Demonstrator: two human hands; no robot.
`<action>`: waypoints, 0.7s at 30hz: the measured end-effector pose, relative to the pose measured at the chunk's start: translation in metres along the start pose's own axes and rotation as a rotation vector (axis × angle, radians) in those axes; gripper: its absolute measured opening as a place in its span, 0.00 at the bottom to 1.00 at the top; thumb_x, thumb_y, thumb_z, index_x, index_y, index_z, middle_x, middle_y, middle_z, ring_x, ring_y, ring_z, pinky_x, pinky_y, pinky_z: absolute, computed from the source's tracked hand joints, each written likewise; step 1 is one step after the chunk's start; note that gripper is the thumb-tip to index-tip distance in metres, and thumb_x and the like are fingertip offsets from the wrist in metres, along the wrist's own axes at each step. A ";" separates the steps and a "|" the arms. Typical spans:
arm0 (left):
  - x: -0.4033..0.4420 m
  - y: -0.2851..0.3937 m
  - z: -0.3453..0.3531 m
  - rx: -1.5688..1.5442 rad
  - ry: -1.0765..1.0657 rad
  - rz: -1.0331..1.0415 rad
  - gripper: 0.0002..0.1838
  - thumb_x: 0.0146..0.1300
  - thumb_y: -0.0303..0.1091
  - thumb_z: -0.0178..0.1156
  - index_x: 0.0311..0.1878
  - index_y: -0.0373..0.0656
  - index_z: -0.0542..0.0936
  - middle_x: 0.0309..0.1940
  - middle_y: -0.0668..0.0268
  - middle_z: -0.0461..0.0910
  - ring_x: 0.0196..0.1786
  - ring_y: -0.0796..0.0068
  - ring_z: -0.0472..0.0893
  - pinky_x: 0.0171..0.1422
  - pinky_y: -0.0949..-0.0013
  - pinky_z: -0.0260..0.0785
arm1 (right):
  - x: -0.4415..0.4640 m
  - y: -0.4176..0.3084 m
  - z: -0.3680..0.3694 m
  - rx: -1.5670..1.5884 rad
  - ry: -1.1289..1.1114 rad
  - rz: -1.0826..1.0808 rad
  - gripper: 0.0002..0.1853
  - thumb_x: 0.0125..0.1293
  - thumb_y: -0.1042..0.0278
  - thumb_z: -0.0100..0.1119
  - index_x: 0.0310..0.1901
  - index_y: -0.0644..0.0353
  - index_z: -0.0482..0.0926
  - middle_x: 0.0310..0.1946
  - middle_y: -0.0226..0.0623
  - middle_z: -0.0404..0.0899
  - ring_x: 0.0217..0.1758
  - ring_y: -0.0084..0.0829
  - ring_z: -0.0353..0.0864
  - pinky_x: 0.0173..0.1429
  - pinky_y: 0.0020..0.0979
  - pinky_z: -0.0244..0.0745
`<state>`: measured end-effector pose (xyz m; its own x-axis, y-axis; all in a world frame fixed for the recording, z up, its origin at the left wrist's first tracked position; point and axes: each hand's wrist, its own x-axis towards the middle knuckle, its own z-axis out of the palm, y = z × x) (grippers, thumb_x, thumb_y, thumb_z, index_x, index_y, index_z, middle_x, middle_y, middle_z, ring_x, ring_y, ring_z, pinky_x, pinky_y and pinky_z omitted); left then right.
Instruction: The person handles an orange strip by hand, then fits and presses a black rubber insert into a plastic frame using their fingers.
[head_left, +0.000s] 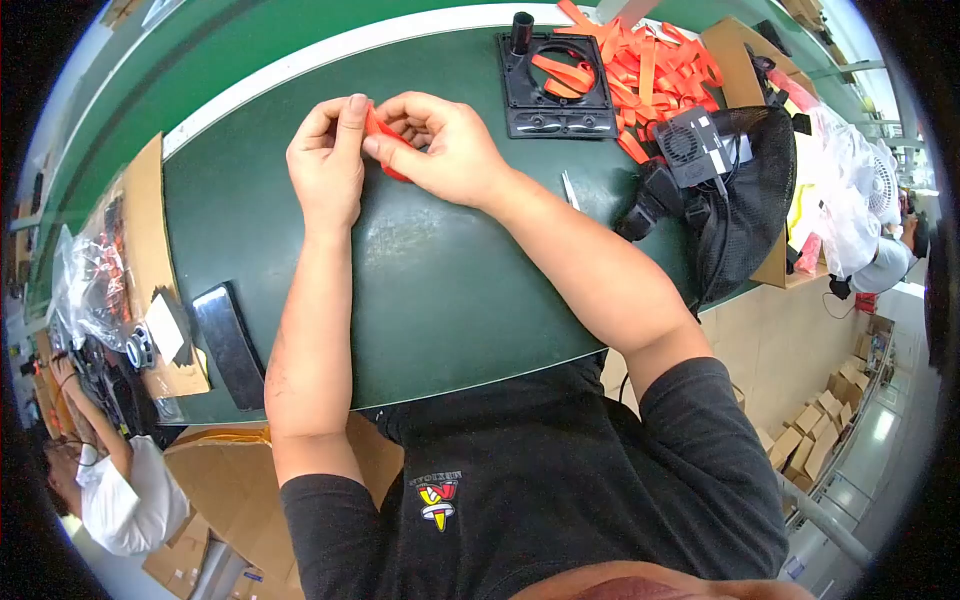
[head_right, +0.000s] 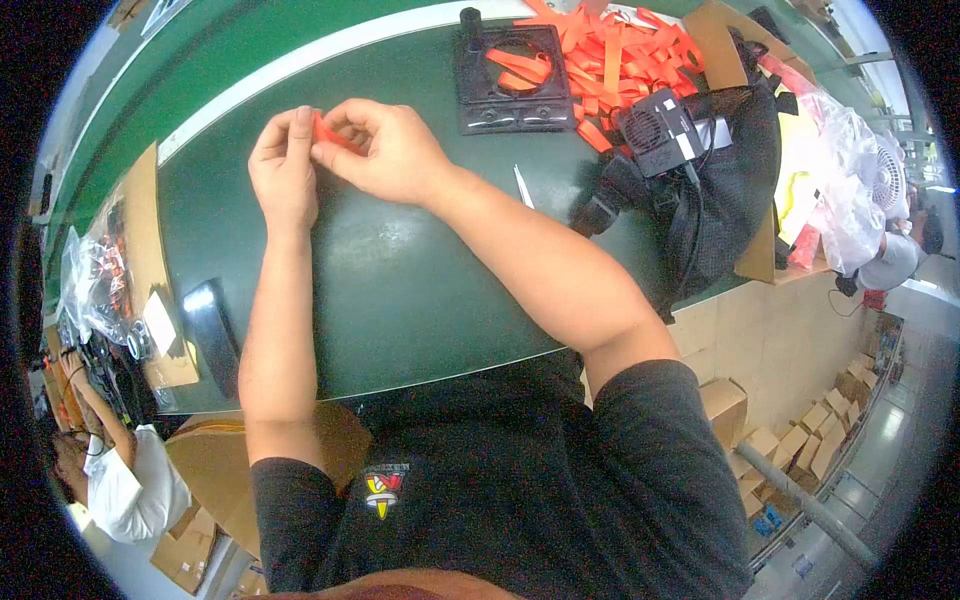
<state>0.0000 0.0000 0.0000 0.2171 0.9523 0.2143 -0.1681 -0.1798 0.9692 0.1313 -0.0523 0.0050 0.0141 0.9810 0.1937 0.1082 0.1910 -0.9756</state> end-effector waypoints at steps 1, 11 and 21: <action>-0.002 0.005 -0.004 -0.008 -0.011 -0.020 0.09 0.66 0.35 0.57 0.39 0.37 0.79 0.31 0.68 0.79 0.32 0.82 0.75 0.39 0.78 0.68 | 0.000 0.002 0.005 0.025 0.019 0.010 0.11 0.67 0.67 0.55 0.45 0.66 0.76 0.33 0.33 0.80 0.35 0.19 0.78 0.41 0.22 0.76; 0.003 -0.008 0.004 -0.088 -0.038 -0.022 0.09 0.67 0.33 0.56 0.35 0.37 0.78 0.30 0.69 0.79 0.31 0.84 0.74 0.37 0.79 0.68 | 0.004 0.000 -0.006 0.052 0.110 0.045 0.09 0.69 0.66 0.52 0.36 0.64 0.75 0.20 0.28 0.75 0.23 0.16 0.73 0.28 0.21 0.71; 0.004 -0.003 0.003 -0.312 0.139 0.003 0.11 0.71 0.37 0.49 0.34 0.40 0.70 0.23 0.68 0.70 0.26 0.79 0.70 0.33 0.72 0.69 | 0.003 0.004 -0.003 -0.097 0.208 -0.113 0.09 0.65 0.65 0.58 0.33 0.63 0.77 0.19 0.26 0.73 0.22 0.12 0.68 0.25 0.20 0.64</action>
<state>0.0042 0.0038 -0.0019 0.0861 0.9803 0.1778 -0.4591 -0.1193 0.8803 0.1344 -0.0483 0.0019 0.1993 0.9235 0.3277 0.2154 0.2849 -0.9340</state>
